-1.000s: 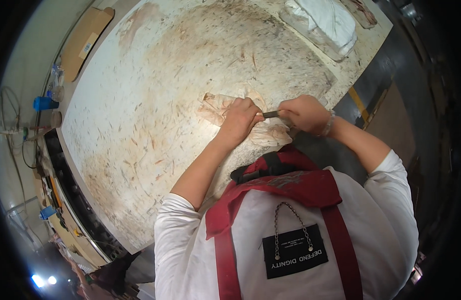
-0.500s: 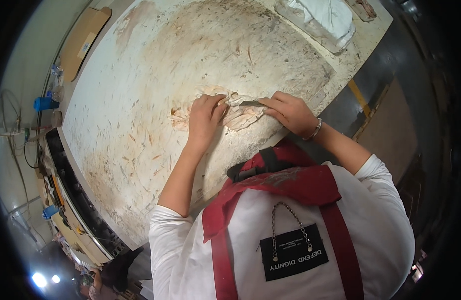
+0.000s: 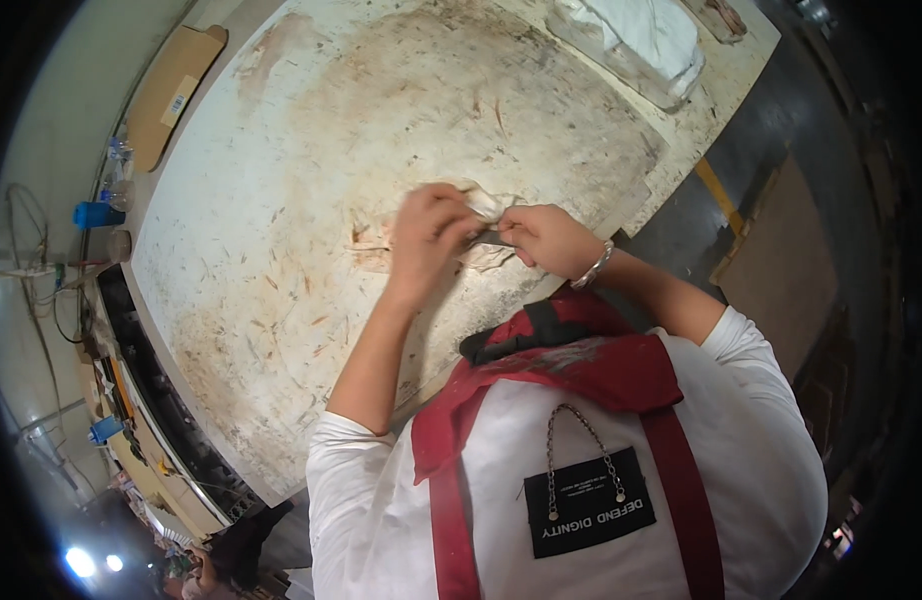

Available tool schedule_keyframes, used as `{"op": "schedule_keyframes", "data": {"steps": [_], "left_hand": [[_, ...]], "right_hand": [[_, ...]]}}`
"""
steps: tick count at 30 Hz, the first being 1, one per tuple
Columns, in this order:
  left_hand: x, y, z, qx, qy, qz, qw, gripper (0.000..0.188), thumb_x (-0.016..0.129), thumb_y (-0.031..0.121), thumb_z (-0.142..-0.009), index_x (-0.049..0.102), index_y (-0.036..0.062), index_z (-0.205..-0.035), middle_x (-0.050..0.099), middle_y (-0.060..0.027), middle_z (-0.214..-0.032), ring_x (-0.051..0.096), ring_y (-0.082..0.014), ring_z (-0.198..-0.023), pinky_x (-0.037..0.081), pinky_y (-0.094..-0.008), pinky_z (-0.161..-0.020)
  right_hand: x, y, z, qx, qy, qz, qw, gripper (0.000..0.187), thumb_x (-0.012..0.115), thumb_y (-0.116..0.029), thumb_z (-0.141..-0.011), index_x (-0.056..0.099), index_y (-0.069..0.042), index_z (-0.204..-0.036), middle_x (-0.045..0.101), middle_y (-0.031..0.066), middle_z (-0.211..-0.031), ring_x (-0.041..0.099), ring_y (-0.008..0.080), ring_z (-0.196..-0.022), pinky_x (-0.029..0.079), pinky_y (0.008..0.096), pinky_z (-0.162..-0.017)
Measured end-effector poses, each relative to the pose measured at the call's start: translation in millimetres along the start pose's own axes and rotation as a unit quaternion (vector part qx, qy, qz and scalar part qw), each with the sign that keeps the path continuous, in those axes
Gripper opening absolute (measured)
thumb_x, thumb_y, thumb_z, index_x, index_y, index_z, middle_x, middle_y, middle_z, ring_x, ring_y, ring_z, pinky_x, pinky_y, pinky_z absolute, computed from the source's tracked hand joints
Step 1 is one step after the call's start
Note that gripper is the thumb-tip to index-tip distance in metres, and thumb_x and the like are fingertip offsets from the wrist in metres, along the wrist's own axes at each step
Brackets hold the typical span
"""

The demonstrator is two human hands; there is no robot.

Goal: The person scrapes a piece of hide on a workbench using a metal tool while occasionally pouring liquid from a bottle onto the material.

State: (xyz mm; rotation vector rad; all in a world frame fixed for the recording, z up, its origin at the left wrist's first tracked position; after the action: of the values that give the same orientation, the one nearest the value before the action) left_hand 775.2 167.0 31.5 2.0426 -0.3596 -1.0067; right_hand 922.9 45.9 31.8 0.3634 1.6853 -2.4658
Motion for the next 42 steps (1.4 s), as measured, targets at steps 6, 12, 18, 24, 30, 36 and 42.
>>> {"op": "schedule_keyframes", "data": {"steps": [6,12,18,24,30,36,42], "left_hand": [[21.1,-22.5,14.4,-0.111,-0.066,0.047,0.991,0.026,0.066,0.012,-0.074,0.06,0.0023,-0.098,0.062,-0.0153,-0.092,0.06,-0.0311,-0.084,0.047,-0.0367,-0.072],[21.1,-23.1,15.9,-0.022,-0.139,0.003,0.99,0.016,0.065,0.017,-0.075,0.063,0.0046,-0.084,0.061,-0.0115,-0.08,0.058,-0.0313,-0.075,0.045,-0.038,-0.065],[37.2,-20.4,21.5,0.051,-0.09,0.031,0.994,0.017,0.066,0.02,-0.074,0.06,0.0044,-0.076,0.057,-0.0096,-0.07,0.056,-0.0305,-0.07,0.042,-0.0392,-0.063],[-4.0,-38.3,16.0,-0.148,-0.067,-0.038,0.986,0.015,0.061,0.015,-0.078,0.06,0.0011,-0.081,0.059,-0.0171,-0.075,0.056,-0.0357,-0.071,0.043,-0.0414,-0.062],[-3.5,-35.7,-2.9,-0.396,0.0,0.227,0.89,0.02,0.054,0.015,-0.087,0.061,-0.0013,-0.096,0.056,-0.0014,-0.074,0.048,-0.0092,-0.069,0.042,-0.0242,-0.063],[23.7,-10.7,4.8,-0.181,-0.044,0.083,0.979,0.02,0.057,0.013,-0.084,0.062,0.0012,-0.1,0.064,-0.0127,-0.086,0.059,-0.0246,-0.08,0.045,-0.0319,-0.073],[20.0,-16.1,10.8,-0.085,-0.125,-0.016,0.988,0.018,0.057,0.011,-0.083,0.062,0.0014,-0.097,0.061,-0.0155,-0.081,0.057,-0.03,-0.075,0.044,-0.0347,-0.068]], "right_hand": [[4.1,4.5,-16.5,-0.026,0.08,0.043,0.996,0.014,0.051,-0.015,-0.084,0.056,-0.003,-0.08,0.059,0.0175,-0.069,0.058,0.0338,-0.064,0.043,0.0384,-0.059],[-3.8,1.1,-5.7,-0.126,0.037,0.25,0.959,0.012,0.051,-0.016,-0.084,0.054,-0.005,-0.08,0.058,0.0179,-0.069,0.056,0.0379,-0.066,0.042,0.0444,-0.058],[-17.5,-9.1,12.6,-0.138,0.002,0.301,0.944,0.01,0.051,-0.018,-0.084,0.053,-0.008,-0.082,0.057,0.0175,-0.065,0.057,0.0376,-0.065,0.042,0.0466,-0.058],[-96.7,-25.7,29.2,0.013,0.104,0.104,0.989,0.014,0.05,-0.013,-0.085,0.054,-0.004,-0.076,0.052,0.0059,-0.055,0.049,0.0136,-0.049,0.039,0.0302,-0.048],[-68.8,-16.6,16.1,0.01,0.07,0.038,0.997,0.012,0.047,-0.011,-0.082,0.055,-0.003,-0.076,0.053,0.0065,-0.054,0.05,0.0122,-0.048,0.039,0.0299,-0.048],[-28.3,-13.0,-13.7,-0.022,0.039,0.214,0.976,0.018,0.049,-0.018,-0.082,0.059,-0.003,-0.082,0.061,0.0177,-0.075,0.059,0.0335,-0.071,0.045,0.0414,-0.063],[-4.9,-7.1,-19.5,-0.061,0.029,0.25,0.966,0.017,0.052,-0.021,-0.082,0.061,-0.007,-0.082,0.062,0.0179,-0.077,0.059,0.036,-0.076,0.045,0.0444,-0.066]]}}
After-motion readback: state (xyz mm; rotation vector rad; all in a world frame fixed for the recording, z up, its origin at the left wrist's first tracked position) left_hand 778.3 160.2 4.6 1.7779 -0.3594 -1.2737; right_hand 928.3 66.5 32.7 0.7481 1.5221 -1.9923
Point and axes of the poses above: each hand's wrist, its own z-axis away from the middle knuckle, its own x-axis out of the palm, y = z × x, the point moved 1 cm from there along -z, towards the middle knuckle
